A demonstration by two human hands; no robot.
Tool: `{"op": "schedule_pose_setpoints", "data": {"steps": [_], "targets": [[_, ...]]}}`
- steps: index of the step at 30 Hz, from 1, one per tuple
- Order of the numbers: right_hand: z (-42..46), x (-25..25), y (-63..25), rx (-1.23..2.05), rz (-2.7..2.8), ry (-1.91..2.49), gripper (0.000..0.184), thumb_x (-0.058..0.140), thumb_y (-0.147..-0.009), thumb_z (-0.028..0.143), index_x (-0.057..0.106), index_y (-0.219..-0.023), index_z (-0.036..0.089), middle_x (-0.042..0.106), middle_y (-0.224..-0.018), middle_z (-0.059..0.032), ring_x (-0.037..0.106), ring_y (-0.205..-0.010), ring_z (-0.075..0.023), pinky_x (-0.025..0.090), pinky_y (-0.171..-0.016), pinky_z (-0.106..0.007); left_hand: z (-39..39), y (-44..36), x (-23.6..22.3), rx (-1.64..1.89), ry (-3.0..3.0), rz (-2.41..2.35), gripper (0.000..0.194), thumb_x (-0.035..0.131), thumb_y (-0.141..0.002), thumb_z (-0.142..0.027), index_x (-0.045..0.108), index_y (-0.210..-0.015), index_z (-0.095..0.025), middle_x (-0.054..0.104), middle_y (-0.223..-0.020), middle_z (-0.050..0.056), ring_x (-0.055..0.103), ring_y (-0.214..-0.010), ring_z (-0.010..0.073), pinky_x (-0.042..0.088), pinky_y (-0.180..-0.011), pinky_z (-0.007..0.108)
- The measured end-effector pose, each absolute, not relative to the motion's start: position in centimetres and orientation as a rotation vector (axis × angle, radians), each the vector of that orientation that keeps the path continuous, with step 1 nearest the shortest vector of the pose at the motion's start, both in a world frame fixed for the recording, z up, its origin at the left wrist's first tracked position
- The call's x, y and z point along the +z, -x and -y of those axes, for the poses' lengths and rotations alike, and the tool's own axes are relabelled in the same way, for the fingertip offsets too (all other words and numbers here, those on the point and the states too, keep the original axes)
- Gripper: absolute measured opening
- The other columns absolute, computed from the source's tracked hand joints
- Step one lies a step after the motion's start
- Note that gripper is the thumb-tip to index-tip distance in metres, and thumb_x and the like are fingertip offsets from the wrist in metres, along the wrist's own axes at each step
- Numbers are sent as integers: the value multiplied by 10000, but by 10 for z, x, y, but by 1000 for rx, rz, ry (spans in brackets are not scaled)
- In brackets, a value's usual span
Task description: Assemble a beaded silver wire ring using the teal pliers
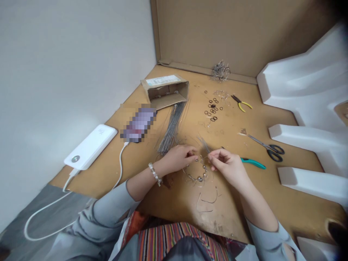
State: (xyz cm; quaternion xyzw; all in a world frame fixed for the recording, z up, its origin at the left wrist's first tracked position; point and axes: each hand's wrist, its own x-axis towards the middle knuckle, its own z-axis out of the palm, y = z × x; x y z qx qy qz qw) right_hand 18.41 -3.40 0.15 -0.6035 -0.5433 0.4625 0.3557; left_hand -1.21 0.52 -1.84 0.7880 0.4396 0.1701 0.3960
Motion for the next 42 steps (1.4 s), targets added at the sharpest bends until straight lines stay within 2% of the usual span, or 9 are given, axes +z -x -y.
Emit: {"op": "schedule_pose_setpoints", "data": {"steps": [4, 13, 20, 24, 27, 30, 35, 42], "targets": [[35, 3, -183, 1180, 1425, 1562, 277, 664, -701, 439, 621, -733, 167, 616, -615, 0, 570, -460, -104, 457, -500, -250, -4, 11, -19, 417, -2050, -1096, 206, 547, -859, -324, 699, -891, -187, 678, -775, 9, 558, -698, 125, 381, -644, 230], [38, 4, -184, 1112, 1516, 1525, 246, 643, -744, 421, 619, -753, 176, 619, -591, 1, 580, -476, -113, 480, -513, -253, -5, 11, -15, 489, -1997, -1106, 153, 578, -831, -273, 636, -756, -154, 620, -712, 2, 523, -652, 112, 372, -611, 219], [43, -5, -181, 875, 1797, 1492, 160, 577, -824, 334, 630, -763, 196, 646, -619, -13, 596, -547, -128, 487, -543, -251, -5, 15, -11, 493, -1938, -1120, 196, 571, -841, -304, 641, -735, -155, 609, -665, -10, 512, -620, 103, 359, -592, 223], [45, -4, -179, 697, 1895, 1462, 140, 563, -838, 305, 633, -772, 203, 648, -631, -11, 597, -565, -129, 483, -573, -253, -4, 15, -7, 574, -2013, -1118, 209, 578, -837, -295, 603, -691, -148, 580, -715, 2, 501, -669, 107, 364, -626, 228], [45, -6, -179, 694, 1902, 1464, 134, 556, -844, 298, 628, -782, 204, 653, -644, -13, 606, -569, -131, 485, -574, -255, -4, 15, -8, 604, -1939, -1086, 191, 563, -840, -286, 587, -712, -147, 592, -766, 10, 508, -707, 111, 376, -650, 230], [45, -7, -178, 709, 1903, 1477, 142, 545, -852, 305, 625, -789, 206, 652, -635, -14, 611, -573, -138, 488, -572, -261, -4, 14, -11, 561, -1787, -1046, 199, 538, -846, -322, 581, -747, -154, 567, -686, -15, 474, -633, 101, 355, -586, 222], [48, -7, -176, 614, 1913, 1452, 138, 535, -862, 296, 635, -816, 213, 652, -646, -13, 611, -581, -141, 489, -586, -267, -2, 10, -10, 556, -1764, -1033, 257, 495, -862, -351, 535, -700, -155, 454, -589, -45, 398, -567, 91, 298, -540, 224], [49, -6, -175, 477, 1967, 1407, 126, 516, -871, 248, 630, -827, 214, 648, -660, -17, 610, -600, -141, 487, -595, -268, -1, 9, -9, 608, -1739, -1038, 272, 491, -875, -359, 486, -689, -161, 498, -613, -37, 408, -572, 89, 309, -555, 227]]}}
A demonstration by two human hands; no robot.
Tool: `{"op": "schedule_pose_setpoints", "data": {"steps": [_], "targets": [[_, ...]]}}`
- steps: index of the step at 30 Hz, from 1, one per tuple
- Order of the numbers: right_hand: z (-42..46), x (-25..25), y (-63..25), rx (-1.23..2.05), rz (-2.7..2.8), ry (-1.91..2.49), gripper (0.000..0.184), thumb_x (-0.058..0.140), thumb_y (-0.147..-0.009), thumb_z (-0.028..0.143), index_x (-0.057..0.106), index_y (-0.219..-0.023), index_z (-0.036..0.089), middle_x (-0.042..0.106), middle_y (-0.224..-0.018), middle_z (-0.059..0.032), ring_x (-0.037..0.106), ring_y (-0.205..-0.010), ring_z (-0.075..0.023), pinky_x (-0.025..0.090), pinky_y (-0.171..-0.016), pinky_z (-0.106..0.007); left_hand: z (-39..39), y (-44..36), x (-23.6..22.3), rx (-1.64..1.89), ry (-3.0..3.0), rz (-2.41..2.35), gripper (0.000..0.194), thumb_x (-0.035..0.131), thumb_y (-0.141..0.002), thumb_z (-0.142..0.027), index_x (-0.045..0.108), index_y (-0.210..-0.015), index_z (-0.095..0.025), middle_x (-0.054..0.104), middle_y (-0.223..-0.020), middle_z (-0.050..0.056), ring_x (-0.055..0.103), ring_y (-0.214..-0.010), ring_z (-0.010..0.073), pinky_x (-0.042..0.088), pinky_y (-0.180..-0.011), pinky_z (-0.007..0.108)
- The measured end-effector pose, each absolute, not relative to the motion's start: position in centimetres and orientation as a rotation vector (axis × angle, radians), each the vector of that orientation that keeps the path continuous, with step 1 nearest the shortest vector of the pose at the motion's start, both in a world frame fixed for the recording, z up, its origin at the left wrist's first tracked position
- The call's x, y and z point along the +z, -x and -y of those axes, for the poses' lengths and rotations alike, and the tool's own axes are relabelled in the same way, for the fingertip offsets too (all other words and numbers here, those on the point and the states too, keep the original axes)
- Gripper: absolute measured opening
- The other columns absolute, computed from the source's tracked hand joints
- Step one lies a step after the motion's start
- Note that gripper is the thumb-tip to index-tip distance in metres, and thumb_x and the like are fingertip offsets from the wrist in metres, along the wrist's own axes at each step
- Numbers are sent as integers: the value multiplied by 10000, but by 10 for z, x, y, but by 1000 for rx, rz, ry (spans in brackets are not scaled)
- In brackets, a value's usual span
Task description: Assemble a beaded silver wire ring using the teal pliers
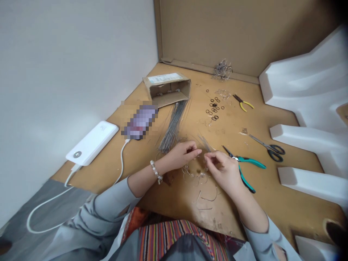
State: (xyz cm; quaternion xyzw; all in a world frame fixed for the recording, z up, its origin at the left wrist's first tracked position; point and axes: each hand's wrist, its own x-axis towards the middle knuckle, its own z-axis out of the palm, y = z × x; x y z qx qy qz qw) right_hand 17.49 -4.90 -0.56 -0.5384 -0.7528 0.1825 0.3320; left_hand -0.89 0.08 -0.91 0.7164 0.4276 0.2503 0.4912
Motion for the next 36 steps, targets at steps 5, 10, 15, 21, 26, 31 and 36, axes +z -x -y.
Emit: {"op": "schedule_pose_setpoints", "data": {"steps": [5, 10, 15, 21, 26, 31, 36], "targets": [[51, -5, -172, 300, 2065, 1339, 128, 500, -876, 198, 625, -849, 206, 674, -749, -45, 617, -649, -144, 478, -623, -267, -1, 9, -9, 610, -1740, -1033, 301, 496, -876, -385, 477, -673, -163, 492, -597, -40, 408, -563, 87, 311, -556, 224], [52, -3, -167, 204, 2223, 1281, 178, 465, -897, 181, 634, -840, 185, 647, -733, -62, 605, -657, -158, 456, -628, -274, -1, 9, -11, 599, -1749, -1028, 322, 481, -885, -397, 476, -665, -162, 506, -599, -38, 432, -574, 90, 325, -565, 225], [50, 4, -172, 402, 2141, 1358, 159, 476, -905, 231, 622, -853, 195, 644, -733, -42, 591, -653, -145, 452, -625, -262, 0, 10, -11, 587, -1783, -1006, 316, 488, -881, -409, 511, -695, -156, 474, -597, -44, 413, -569, 87, 310, -544, 220], [47, 1, -176, 705, 1891, 1472, 138, 565, -853, 283, 634, -767, 198, 632, -620, 2, 580, -559, -120, 453, -559, -234, 2, 8, -6, 612, -1876, -962, 158, 524, -871, -296, 601, -887, -158, 616, -810, 7, 532, -720, 114, 410, -675, 241], [48, -1, -175, 993, 1730, 1466, 156, 595, -828, 335, 632, -774, 194, 637, -586, 5, 595, -501, -119, 473, -513, -236, 5, 6, -4, 673, -1706, -707, 174, 489, -880, -194, 566, -1030, -151, 643, -1013, 68, 589, -927, 144, 456, -832, 286], [49, 2, -172, 1272, 1481, 1391, 203, 650, -786, 386, 609, -793, 187, 649, -627, 5, 613, -500, -114, 502, -507, -237, 7, 6, -2, 664, -1676, -692, 116, 545, -865, -243, 572, -915, -141, 633, -875, 46, 582, -803, 128, 461, -752, 267], [48, 5, -173, 1314, 1392, 1340, 236, 662, -768, 400, 598, -839, 184, 650, -627, -2, 617, -526, -124, 512, -515, -250, 5, 7, -7, 709, -1787, -811, 142, 544, -868, -270, 604, -832, -146, 614, -791, 20, 550, -752, 120, 431, -703, 243]]}}
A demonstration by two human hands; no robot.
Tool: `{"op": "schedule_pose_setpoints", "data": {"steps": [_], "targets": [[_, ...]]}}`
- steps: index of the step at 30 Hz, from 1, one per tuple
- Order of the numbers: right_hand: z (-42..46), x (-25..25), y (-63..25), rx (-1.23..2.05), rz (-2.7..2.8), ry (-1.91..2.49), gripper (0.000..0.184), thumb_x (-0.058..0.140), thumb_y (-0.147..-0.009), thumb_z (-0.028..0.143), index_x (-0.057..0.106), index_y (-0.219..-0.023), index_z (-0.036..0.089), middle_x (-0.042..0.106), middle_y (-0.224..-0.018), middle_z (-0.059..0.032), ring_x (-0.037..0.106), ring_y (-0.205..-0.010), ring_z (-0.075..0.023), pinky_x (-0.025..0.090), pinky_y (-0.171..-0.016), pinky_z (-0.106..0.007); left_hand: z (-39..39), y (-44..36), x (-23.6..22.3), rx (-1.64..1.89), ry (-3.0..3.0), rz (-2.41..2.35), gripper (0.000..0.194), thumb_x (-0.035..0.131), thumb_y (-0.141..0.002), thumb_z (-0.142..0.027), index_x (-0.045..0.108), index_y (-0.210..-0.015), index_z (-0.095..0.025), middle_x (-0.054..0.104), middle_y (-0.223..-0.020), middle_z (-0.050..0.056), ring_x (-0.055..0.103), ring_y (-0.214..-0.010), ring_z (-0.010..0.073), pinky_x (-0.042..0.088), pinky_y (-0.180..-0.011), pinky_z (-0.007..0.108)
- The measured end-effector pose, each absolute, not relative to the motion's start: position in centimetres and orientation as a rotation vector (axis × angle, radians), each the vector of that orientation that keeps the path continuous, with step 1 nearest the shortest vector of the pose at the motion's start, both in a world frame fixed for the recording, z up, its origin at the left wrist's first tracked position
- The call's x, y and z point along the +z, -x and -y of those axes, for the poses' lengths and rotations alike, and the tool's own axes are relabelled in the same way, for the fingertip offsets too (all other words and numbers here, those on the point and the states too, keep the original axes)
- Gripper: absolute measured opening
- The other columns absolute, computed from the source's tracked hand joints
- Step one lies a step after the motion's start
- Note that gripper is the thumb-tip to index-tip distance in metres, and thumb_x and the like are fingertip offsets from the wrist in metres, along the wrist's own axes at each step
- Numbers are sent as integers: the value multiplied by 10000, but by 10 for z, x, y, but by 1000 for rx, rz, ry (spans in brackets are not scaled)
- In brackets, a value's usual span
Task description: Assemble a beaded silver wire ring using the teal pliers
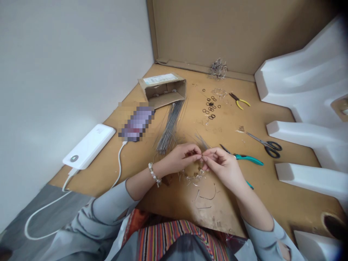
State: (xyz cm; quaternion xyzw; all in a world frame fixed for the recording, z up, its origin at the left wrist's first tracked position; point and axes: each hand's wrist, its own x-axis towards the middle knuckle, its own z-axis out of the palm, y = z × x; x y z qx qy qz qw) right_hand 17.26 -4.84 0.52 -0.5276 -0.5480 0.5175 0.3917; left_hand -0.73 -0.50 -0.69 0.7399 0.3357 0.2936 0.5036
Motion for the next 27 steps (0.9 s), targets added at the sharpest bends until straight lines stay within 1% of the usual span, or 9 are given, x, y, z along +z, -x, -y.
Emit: {"op": "schedule_pose_setpoints", "data": {"steps": [3, 5, 7, 9, 11, 13, 16, 20, 27], "targets": [[46, 8, -180, 1206, 1376, 1418, 250, 648, -778, 412, 617, -867, 180, 645, -597, -6, 593, -509, -122, 500, -526, -259, 4, 7, -8, 767, -1754, -868, 154, 536, -873, -280, 599, -835, -144, 606, -775, 13, 543, -721, 112, 423, -676, 230], [43, 8, -185, 1078, 1328, 1477, 262, 645, -776, 417, 629, -894, 184, 673, -688, -28, 601, -556, -123, 506, -572, -272, 4, 8, -8, 832, -1709, -899, 158, 537, -872, -285, 585, -825, -142, 600, -769, 12, 543, -709, 107, 426, -668, 226], [40, 6, -188, 1007, 1282, 1509, 296, 672, -742, 414, 633, -932, 191, 692, -828, -54, 633, -682, -142, 522, -667, -294, 3, 8, -9, 902, -1662, -928, 162, 546, -866, -294, 574, -816, -142, 597, -760, 11, 545, -699, 106, 432, -665, 226], [38, 2, -187, 1091, 1276, 1509, 365, 709, -693, 398, 630, -986, 194, 695, -929, -71, 647, -819, -167, 520, -770, -320, 3, 8, -10, 962, -1624, -961, 171, 555, -861, -311, 569, -818, -146, 600, -760, 12, 550, -695, 107, 438, -664, 228], [37, -2, -183, 1303, 1281, 1471, 407, 716, -678, 392, 624, -1019, 189, 703, -948, -77, 652, -870, -178, 510, -819, -336, 3, 8, -11, 1009, -1587, -987, 187, 551, -864, -334, 568, -830, -150, 610, -777, 20, 563, -710, 114, 447, -674, 235], [38, -5, -179, 1495, 1261, 1418, 383, 698, -694, 411, 626, -993, 183, 714, -891, -66, 658, -818, -168, 509, -807, -336, 3, 9, -12, 1042, -1552, -1002, 205, 544, -868, -352, 566, -840, -150, 618, -794, 30, 576, -730, 120, 456, -689, 243], [39, -6, -175, 1579, 1208, 1394, 322, 693, -698, 450, 632, -868, 183, 702, -749, -28, 637, -676, -142, 511, -727, -314, 3, 9, -11, 1050, -1544, -1001, 200, 547, -867, -347, 567, -855, -148, 626, -816, 38, 581, -748, 122, 461, -702, 248], [39, -6, -175, 1502, 1223, 1409, 309, 684, -713, 478, 613, -791, 187, 666, -654, -4, 604, -588, -127, 488, -634, -281, 3, 9, -9, 1033, -1653, -986, 142, 554, -864, -290, 577, -843, -151, 622, -812, 30, 574, -763, 119, 460, -726, 249], [40, -12, -176, 1303, 1408, 1490, 299, 588, -797, 479, 607, -872, 190, 614, -594, 16, 563, -547, -127, 454, -586, -270, 5, 10, -7, 1035, -1920, -1040, 116, 543, -869, -252, 602, -824, -162, 612, -775, 18, 546, -715, 114, 434, -673, 238]]}}
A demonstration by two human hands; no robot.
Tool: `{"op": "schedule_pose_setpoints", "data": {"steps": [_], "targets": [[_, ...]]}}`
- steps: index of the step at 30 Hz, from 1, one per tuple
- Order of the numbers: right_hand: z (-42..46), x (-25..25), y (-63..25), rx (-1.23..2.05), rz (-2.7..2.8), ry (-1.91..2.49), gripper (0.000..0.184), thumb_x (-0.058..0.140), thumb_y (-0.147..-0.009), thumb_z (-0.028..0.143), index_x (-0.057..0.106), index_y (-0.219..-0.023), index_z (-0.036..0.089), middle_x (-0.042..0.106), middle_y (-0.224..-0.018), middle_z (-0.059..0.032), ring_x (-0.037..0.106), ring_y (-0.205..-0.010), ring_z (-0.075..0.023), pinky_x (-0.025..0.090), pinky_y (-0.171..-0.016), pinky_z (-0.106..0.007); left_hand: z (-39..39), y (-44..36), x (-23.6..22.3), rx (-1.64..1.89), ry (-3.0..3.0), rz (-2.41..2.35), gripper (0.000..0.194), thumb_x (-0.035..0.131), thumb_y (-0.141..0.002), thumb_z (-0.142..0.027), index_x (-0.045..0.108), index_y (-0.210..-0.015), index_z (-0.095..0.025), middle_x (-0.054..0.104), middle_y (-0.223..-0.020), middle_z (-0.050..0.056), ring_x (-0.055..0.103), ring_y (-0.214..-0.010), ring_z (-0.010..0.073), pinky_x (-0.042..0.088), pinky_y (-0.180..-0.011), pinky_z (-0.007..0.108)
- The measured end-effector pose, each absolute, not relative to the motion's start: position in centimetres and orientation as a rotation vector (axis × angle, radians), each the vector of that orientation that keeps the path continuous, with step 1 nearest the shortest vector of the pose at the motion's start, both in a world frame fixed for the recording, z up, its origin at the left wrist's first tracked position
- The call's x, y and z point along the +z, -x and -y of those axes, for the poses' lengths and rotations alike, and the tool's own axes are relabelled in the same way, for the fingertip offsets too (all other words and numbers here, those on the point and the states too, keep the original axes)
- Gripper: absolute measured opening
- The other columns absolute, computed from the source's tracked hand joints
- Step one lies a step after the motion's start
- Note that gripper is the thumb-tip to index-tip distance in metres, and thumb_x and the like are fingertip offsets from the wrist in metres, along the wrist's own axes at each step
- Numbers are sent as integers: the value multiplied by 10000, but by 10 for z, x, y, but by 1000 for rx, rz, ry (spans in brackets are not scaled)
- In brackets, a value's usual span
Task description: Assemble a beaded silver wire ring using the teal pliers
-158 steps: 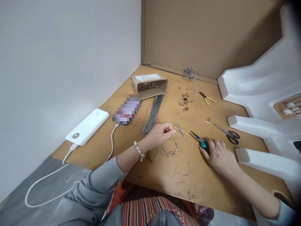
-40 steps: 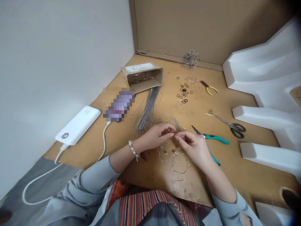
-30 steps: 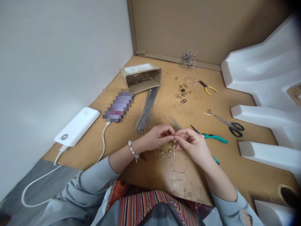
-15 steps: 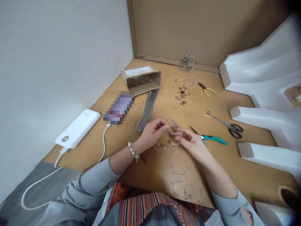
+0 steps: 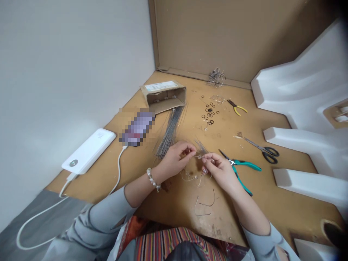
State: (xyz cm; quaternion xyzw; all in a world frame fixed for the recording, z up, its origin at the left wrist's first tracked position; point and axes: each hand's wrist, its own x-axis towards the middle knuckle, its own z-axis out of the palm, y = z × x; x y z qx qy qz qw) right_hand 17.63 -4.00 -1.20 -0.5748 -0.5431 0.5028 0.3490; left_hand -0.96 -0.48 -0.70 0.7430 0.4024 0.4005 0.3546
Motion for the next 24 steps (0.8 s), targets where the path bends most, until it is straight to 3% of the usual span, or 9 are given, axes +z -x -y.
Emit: {"op": "schedule_pose_setpoints", "data": {"steps": [5, 12, 24], "targets": [[41, -14, -176, 1297, 1432, 1492, 267, 557, -818, 457, 594, -875, 199, 591, -578, 26, 560, -521, -130, 466, -561, -270, 6, 10, -3, 974, -2034, -1076, 109, 518, -876, -215, 608, -837, -167, 599, -719, -3, 505, -620, 93, 400, -595, 212], [42, -13, -176, 1141, 1539, 1571, 209, 544, -820, 411, 592, -816, 209, 588, -573, 24, 558, -533, -137, 461, -560, -265, 8, 10, -2, 851, -2353, -986, 173, 464, -899, -183, 634, -926, -165, 663, -842, 47, 578, -785, 156, 435, -745, 286], [44, -16, -177, 1018, 1636, 1627, 211, 532, -828, 401, 620, -825, 209, 590, -583, 18, 559, -556, -140, 459, -572, -258, 15, 8, -7, 706, -2414, -1074, 226, 413, -931, -198, 633, -912, -153, 636, -865, 64, 587, -799, 158, 456, -738, 274]]}}
